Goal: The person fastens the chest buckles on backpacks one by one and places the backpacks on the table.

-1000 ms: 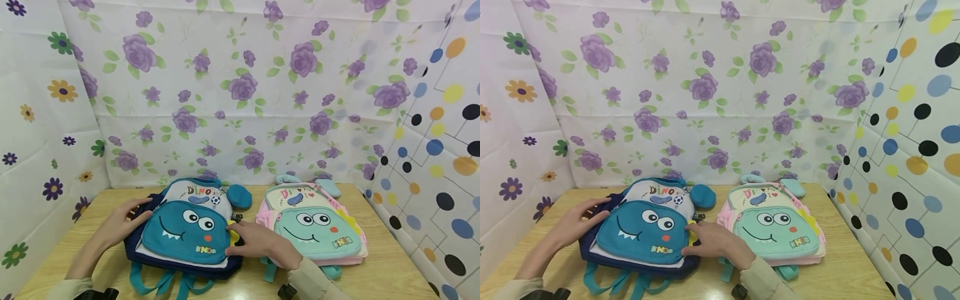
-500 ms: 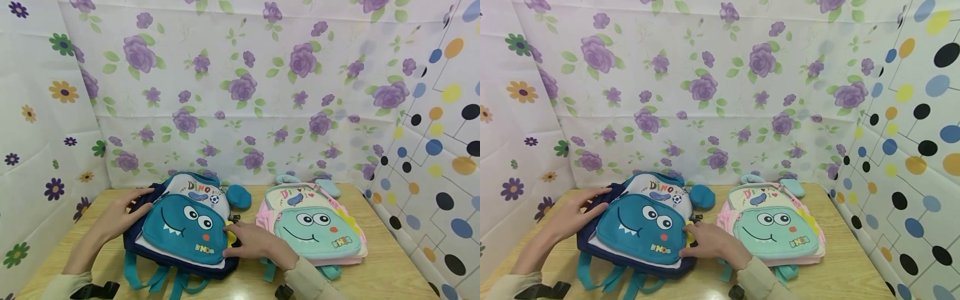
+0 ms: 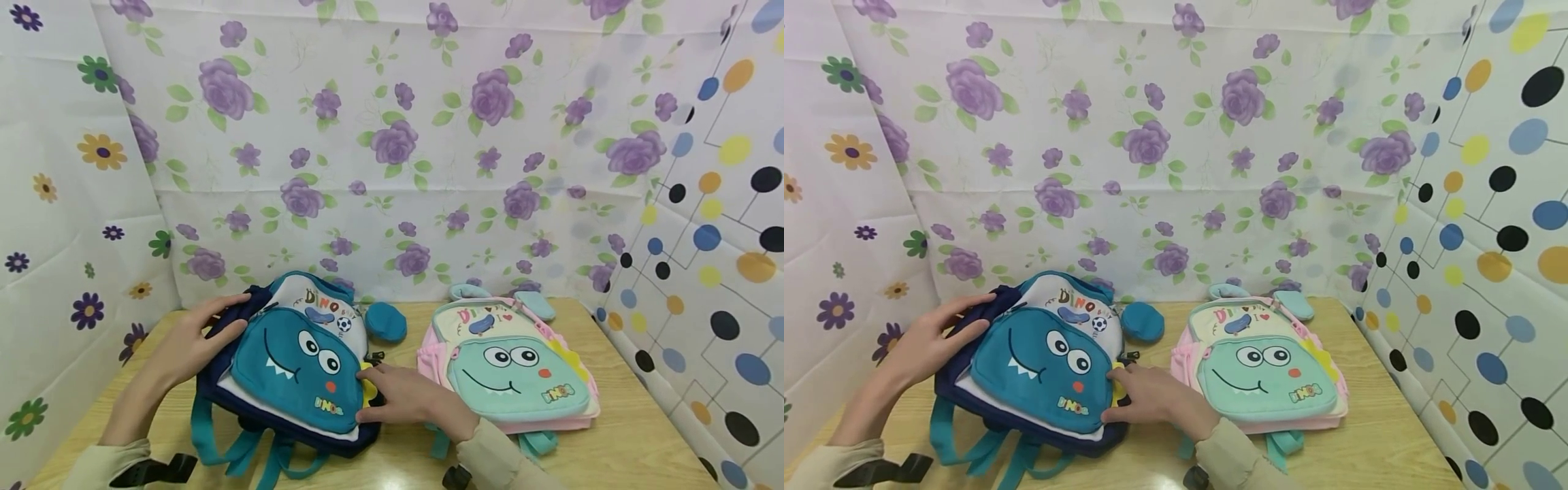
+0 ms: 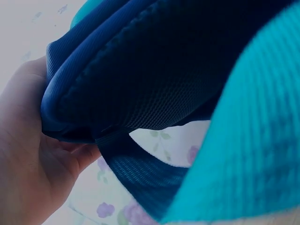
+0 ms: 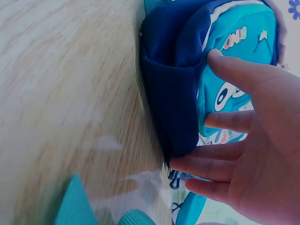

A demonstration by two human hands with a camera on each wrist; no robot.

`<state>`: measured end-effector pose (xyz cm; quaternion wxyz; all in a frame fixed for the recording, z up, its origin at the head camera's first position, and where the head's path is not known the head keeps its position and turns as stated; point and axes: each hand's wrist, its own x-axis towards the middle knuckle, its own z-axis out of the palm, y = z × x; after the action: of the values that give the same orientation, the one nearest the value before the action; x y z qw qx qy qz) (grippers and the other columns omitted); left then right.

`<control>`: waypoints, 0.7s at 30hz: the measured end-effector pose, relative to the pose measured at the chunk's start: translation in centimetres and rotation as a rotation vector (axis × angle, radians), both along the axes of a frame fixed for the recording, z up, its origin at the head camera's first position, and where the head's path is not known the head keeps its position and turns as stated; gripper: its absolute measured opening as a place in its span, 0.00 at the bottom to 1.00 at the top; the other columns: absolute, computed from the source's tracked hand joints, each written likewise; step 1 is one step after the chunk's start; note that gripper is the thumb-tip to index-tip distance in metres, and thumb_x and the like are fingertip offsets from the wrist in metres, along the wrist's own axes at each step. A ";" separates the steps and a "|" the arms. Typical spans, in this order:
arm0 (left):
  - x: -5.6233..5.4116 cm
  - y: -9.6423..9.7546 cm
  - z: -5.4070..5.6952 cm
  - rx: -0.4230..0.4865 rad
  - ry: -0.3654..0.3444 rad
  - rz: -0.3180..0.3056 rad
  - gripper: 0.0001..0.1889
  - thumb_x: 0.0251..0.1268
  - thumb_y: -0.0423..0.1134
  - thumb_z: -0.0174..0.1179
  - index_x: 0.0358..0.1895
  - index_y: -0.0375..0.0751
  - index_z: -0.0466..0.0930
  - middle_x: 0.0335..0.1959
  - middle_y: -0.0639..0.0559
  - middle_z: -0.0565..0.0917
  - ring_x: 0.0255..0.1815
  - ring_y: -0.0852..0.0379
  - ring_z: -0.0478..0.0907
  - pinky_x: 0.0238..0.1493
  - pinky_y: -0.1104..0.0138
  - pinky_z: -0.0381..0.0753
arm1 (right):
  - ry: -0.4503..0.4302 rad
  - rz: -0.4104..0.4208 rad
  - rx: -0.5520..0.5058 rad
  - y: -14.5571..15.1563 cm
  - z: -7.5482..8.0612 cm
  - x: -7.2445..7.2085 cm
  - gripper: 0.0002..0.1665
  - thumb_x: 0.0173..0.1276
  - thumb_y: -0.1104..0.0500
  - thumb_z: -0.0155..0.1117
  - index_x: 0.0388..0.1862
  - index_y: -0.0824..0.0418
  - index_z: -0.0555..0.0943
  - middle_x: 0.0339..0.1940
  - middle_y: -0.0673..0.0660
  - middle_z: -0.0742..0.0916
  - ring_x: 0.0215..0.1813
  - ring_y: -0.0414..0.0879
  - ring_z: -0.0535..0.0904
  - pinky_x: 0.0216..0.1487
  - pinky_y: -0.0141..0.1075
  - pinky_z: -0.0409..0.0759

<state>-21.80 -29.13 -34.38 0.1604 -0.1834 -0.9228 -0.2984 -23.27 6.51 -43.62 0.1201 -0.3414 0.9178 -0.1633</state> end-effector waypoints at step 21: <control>0.6 2.8 3.8 0.039 -0.037 -0.026 0.26 0.74 0.50 0.56 0.73 0.59 0.67 0.72 0.37 0.68 0.70 0.31 0.64 0.59 0.31 0.63 | 0.003 0.043 0.001 -2.1 0.2 0.2 0.43 0.66 0.28 0.57 0.73 0.48 0.68 0.68 0.51 0.78 0.66 0.43 0.76 0.65 0.39 0.75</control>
<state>-21.20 -26.29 -30.60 0.1428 -0.1868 -0.9171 -0.3219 -23.05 4.43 -43.45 0.1223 -0.3611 0.9105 -0.1599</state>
